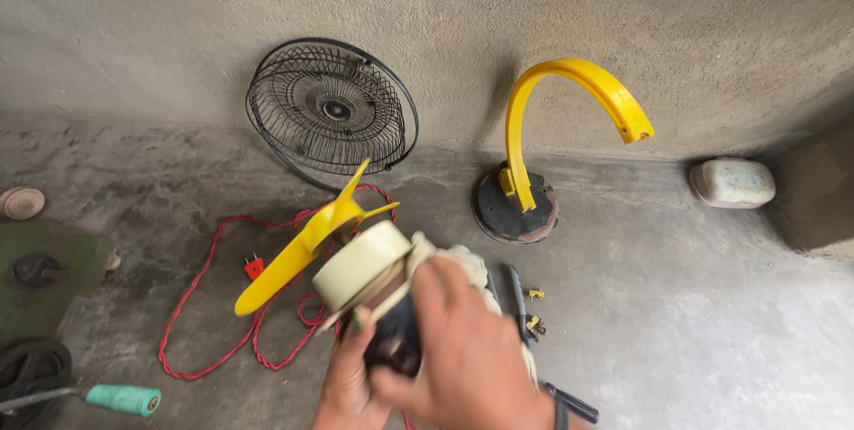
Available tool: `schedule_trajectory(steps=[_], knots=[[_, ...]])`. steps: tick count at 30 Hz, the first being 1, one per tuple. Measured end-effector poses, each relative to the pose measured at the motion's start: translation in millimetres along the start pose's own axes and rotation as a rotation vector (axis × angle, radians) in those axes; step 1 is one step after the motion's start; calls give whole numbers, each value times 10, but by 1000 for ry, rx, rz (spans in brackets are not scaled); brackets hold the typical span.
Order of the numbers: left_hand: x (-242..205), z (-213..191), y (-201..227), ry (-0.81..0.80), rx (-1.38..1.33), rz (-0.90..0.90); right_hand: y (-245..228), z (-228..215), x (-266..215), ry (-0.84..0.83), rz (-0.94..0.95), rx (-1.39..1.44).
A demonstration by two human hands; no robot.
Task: The person wipes a yellow fan blade, motor housing, and curved neck with a cloth. They also wipe the red power cord and the fan base. The parts are handled one at a time and set down on the floor after cleaning.
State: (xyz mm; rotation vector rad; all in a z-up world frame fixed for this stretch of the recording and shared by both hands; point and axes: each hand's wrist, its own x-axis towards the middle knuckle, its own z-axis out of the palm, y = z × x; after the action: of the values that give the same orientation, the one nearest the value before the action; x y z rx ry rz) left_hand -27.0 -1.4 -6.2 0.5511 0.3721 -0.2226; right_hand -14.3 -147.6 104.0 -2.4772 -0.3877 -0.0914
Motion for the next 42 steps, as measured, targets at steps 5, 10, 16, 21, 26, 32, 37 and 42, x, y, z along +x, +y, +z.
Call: schedule_trajectory(steps=[5,10,16,21,26,32,37,42], knots=[[21,-277,86,-11,81,-16,-6,0,-28,-18,19,139],[35,-371,97,-126,80,37,371,-47,330,-511,-55,1002],[82,-491,3,-120,62,122,585,226,241,-690,144,1245],[108,-432,-24,-116,28,249,826,393,49,-765,164,1132],[164,-310,144,-18,-76,222,1035,432,-141,-616,370,1101],[107,-94,264,123,-93,228,1152,177,-127,-135,496,1104],[84,-15,319,81,-130,254,747,-98,-116,90,591,1019],[30,-54,201,37,-186,149,94,350,-165,269,-453,265]])
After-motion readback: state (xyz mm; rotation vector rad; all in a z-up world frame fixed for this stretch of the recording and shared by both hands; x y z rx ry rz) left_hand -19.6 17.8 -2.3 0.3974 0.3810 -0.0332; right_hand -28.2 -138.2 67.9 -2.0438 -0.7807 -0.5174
